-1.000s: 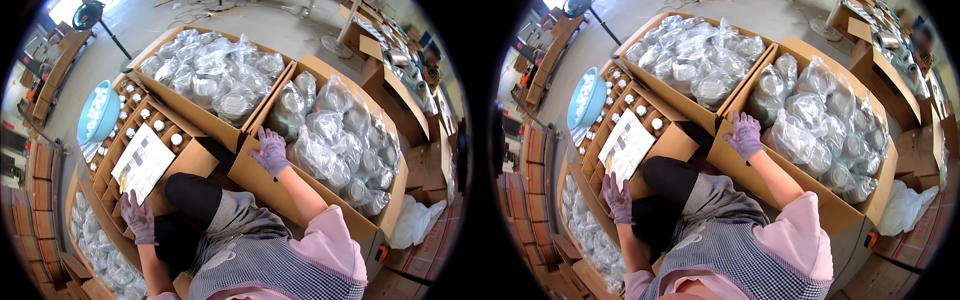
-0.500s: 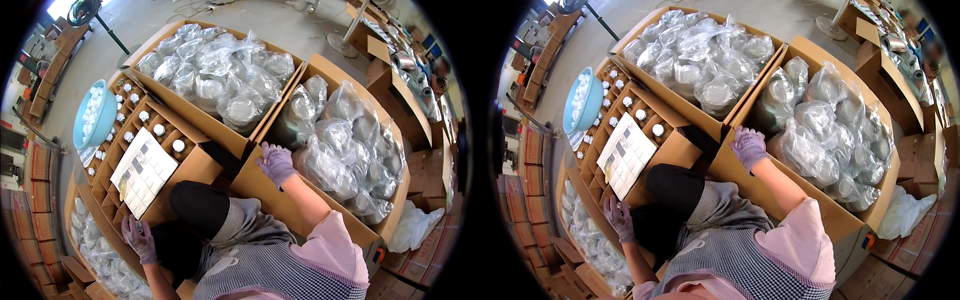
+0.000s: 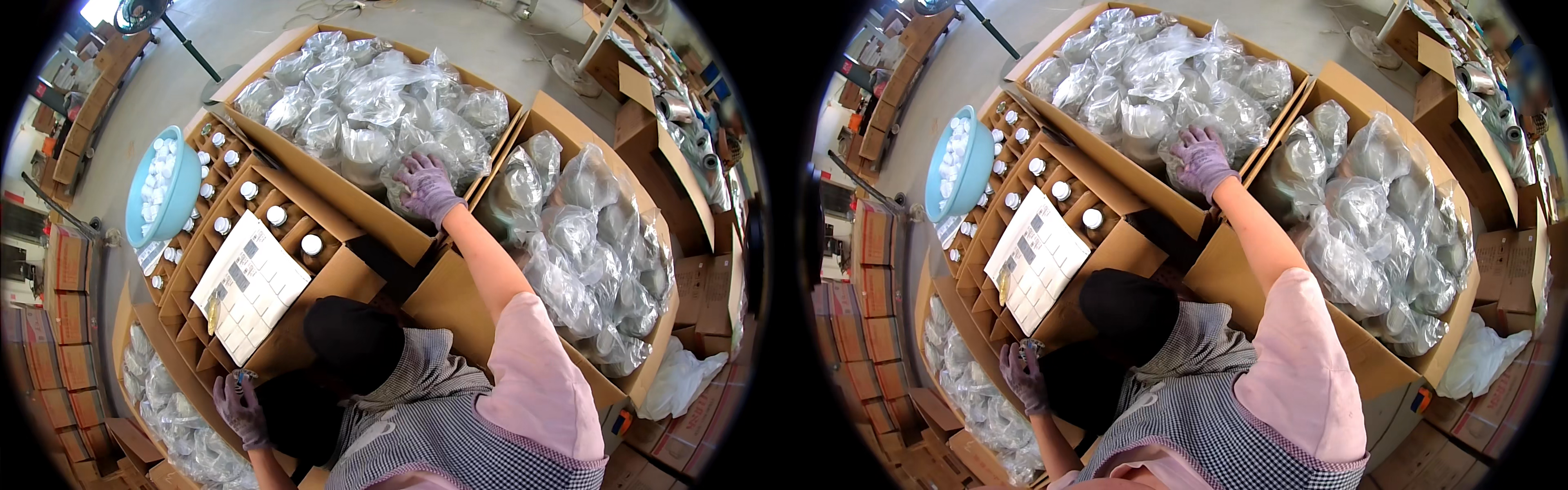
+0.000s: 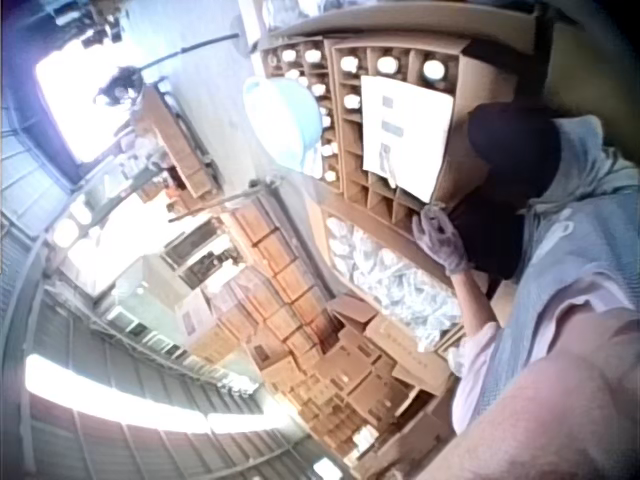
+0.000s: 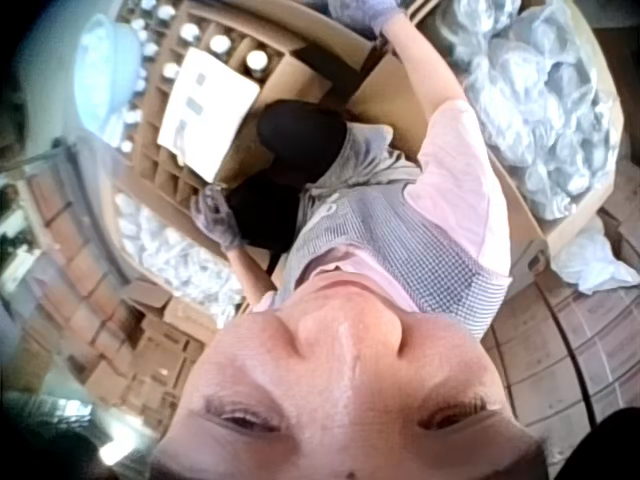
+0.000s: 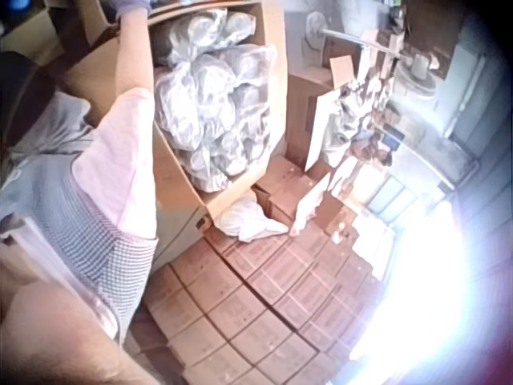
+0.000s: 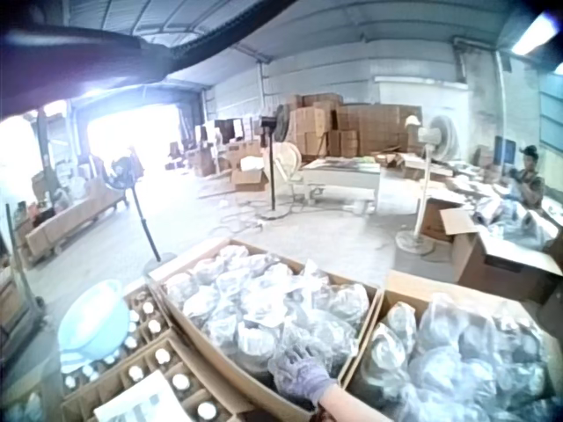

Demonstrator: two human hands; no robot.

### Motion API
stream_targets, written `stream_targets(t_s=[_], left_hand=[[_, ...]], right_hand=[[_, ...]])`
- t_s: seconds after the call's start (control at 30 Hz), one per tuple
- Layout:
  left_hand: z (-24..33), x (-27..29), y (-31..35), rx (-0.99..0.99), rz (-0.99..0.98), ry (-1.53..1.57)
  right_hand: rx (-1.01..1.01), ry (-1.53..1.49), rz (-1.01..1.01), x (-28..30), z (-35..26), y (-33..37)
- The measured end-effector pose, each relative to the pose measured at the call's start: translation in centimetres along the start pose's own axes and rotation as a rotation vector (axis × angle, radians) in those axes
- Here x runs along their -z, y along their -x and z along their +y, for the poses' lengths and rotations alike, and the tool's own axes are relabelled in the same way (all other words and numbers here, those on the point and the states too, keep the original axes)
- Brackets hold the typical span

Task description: The person assembles cylindrical containers by inserting inner liners into outer shells and securing lids. They repeatedly pick up containers from a cardboard box, fit the parts together, and place the assembled units back into the box.

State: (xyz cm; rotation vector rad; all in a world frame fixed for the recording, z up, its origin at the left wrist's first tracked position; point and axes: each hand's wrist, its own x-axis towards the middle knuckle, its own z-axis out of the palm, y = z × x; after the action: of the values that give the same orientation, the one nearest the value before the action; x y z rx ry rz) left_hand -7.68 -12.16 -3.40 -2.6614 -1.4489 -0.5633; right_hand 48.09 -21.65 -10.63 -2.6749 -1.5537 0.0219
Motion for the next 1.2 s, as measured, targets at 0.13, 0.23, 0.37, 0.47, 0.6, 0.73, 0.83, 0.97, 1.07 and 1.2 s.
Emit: stream_targets(t_s=[0.13,0.23,0.37,0.47,0.6,0.73,0.83,0.97,1.07,1.2], left_hand=[[-0.5,0.5,0.3,0.051,-0.009,-0.017],[-1.3,0.2,0.9,0.051,-0.017,0.005],[-2.3,-1.3,-0.2,0.044,-0.084,0.050],[-1.3,-0.4,-0.6,0.030,-0.141,0.085],[-1.5,-1.4,-1.8,-0.084,-0.168,0.062],[-0.9,-2.1,-2.9,-0.113,-0.194,-0.025],[-0.9,-3.4,-3.1,-0.160,-0.120,-0.011],[0.7,-3.4,-3.8,-0.143,-0.215,-0.084],[2.4,-2.8,-3.7,-0.087,-0.287,-0.089],[3.6,-3.9,-4.8,-0.154,-0.294,-0.071]], right_hand=[[-0.018,-0.081,0.084,-0.5,0.3,-0.5],[-0.119,-0.107,-0.023,0.6,-1.9,0.0],[-0.200,-0.194,0.194,-1.6,-1.6,1.8],[-0.176,-0.197,0.130,-0.8,-2.8,0.6],[-0.140,-0.349,0.264,-0.7,-2.8,1.1],[-0.191,-0.413,0.613,-1.8,-3.5,1.5],[-0.221,-0.529,0.766,0.8,-5.0,5.9],[-0.203,-0.499,0.688,0.5,-5.1,12.0],[-0.222,-0.419,0.613,0.9,-3.6,16.1],[-0.535,-0.162,0.287,3.8,2.0,20.2]])
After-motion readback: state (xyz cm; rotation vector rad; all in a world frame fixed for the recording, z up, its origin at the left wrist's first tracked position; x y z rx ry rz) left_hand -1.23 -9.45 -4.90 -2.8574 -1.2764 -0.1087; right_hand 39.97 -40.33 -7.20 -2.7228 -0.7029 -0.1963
